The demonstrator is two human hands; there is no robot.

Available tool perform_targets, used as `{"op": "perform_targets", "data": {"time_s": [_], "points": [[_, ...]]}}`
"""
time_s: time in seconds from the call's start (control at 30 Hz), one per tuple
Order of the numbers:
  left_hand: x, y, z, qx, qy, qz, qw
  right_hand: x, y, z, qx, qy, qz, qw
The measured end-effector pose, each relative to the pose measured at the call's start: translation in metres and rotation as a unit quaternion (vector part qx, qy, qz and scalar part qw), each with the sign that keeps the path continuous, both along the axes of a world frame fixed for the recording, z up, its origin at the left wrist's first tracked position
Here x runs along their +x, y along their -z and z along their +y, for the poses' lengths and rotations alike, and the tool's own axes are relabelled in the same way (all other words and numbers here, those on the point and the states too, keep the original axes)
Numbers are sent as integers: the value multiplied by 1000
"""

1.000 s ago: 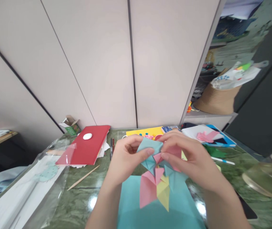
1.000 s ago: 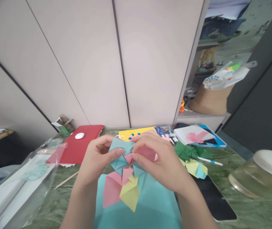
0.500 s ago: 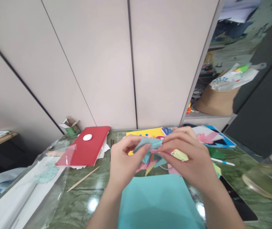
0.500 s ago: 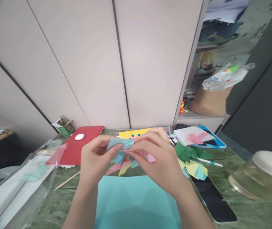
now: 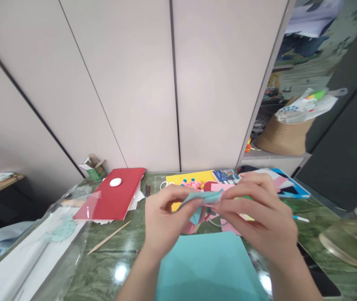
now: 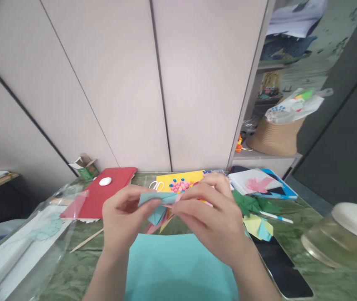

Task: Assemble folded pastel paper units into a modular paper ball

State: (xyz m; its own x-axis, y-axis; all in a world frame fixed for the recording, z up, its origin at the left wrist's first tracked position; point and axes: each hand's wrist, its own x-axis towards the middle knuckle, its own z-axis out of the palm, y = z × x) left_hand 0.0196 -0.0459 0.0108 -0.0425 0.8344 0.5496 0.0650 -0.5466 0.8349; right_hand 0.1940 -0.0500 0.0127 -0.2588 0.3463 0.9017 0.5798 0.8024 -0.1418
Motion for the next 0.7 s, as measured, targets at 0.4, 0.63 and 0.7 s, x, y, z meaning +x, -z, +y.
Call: {"op": "perform_targets", "data": {"time_s": [0.4, 0.63, 0.7], "points": [[-10, -2, 16, -150, 200, 20, 968, -4, 1, 6, -294, -18, 96, 951], [-10, 1, 16, -182, 212, 2, 960, -1, 1, 10, -339, -36, 101, 935], [-10, 1, 16, -184, 214, 2, 959, -1, 2, 11, -350, -42, 102, 930]]}}
